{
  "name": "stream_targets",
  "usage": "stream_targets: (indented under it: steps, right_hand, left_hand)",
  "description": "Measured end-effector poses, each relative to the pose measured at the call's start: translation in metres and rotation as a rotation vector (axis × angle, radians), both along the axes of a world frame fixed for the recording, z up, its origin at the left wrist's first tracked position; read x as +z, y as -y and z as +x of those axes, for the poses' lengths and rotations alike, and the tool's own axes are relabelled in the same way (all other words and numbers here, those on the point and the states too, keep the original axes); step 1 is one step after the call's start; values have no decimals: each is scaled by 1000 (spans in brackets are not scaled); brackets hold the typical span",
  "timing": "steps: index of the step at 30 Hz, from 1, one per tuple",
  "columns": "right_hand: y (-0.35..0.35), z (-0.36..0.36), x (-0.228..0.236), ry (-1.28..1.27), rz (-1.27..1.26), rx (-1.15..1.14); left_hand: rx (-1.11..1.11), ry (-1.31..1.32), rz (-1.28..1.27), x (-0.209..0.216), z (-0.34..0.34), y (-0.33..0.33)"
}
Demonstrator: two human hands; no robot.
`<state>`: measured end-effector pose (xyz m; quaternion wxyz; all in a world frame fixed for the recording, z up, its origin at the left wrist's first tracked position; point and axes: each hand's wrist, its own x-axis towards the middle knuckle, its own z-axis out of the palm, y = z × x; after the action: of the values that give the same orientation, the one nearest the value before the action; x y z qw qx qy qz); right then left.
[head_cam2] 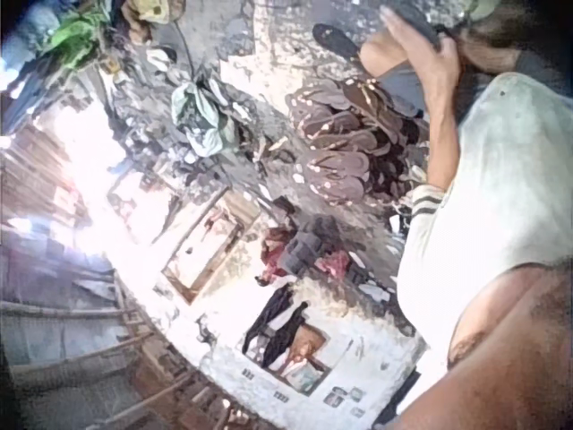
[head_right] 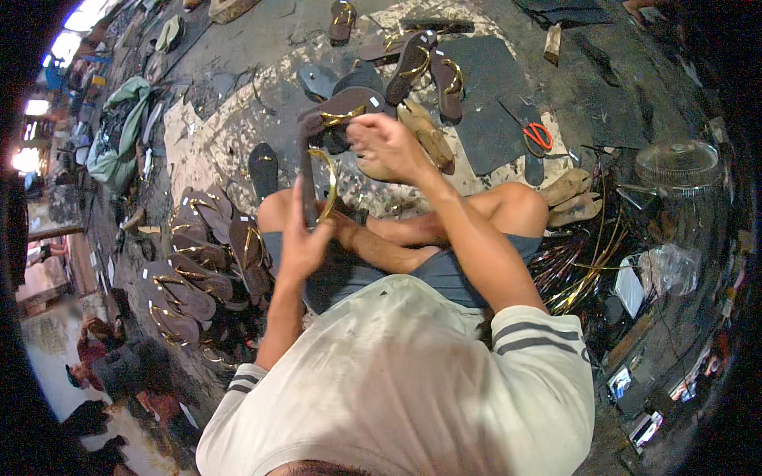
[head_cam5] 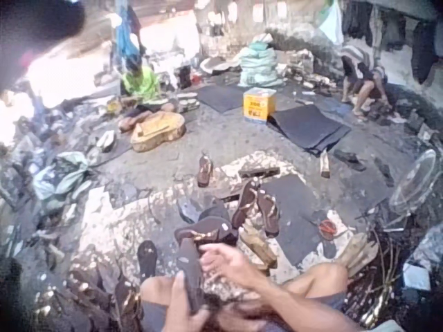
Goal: The person sits on the floor and repeatedly picks up flip-flop soles and straps, pressing the straps into the soles to assemble them. The person handles the items one at a time, turning them over to check the fit, and places the assembled pairs on the floor.
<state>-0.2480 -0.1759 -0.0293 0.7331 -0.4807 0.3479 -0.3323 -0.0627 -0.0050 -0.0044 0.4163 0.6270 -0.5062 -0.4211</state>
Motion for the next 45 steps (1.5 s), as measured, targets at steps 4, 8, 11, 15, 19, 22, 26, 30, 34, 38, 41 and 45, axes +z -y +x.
stream_targets:
  steps: [4, 8, 11, 15, 19, 22, 26, 30, 34, 38, 41, 45]
  right_hand:
    - [9, -74, -127, -1040, -725, 299]
    - [-3, -58, -126, -905, -394, 329]
    - [-29, -45, -86, -321, 14, 48]
    - [-75, -32, 41, -64, -44, 52]
    - [-108, -13, 72, -190, -196, 41]
    - [-116, 10, 82, -382, -558, -139]
    - [-119, 25, 90, -340, -683, -234]
    - [-130, 25, 92, -283, -733, -210]
    - [-144, 38, 93, -190, -787, -308]
    - [-146, 37, 88, -243, -819, -323]
    - [-118, 43, 75, -452, -1043, -340]
    - [-120, 43, 64, -523, -1033, -146]
  left_hand:
    - [229, -216, 14, 11, 30, 7]
    - [375, -440, -87, 27, 39, 22]
    - [398, -198, -119, 25, 60, 33]
    - [445, 146, -51, 20, 80, 41]
    - [439, 279, -309, 15, 64, 57]
    - [333, 273, -400, 39, 29, 41]
    - [135, -211, -323, 22, 47, 21]
    - [169, -877, -271, 95, 66, 74]
    - [82, -975, -403, 110, 48, 89]
    - [89, -1008, -379, 96, 42, 79]
    - [228, -784, -186, 74, 25, 63]
    - [321, -530, -185, 42, 12, 41]
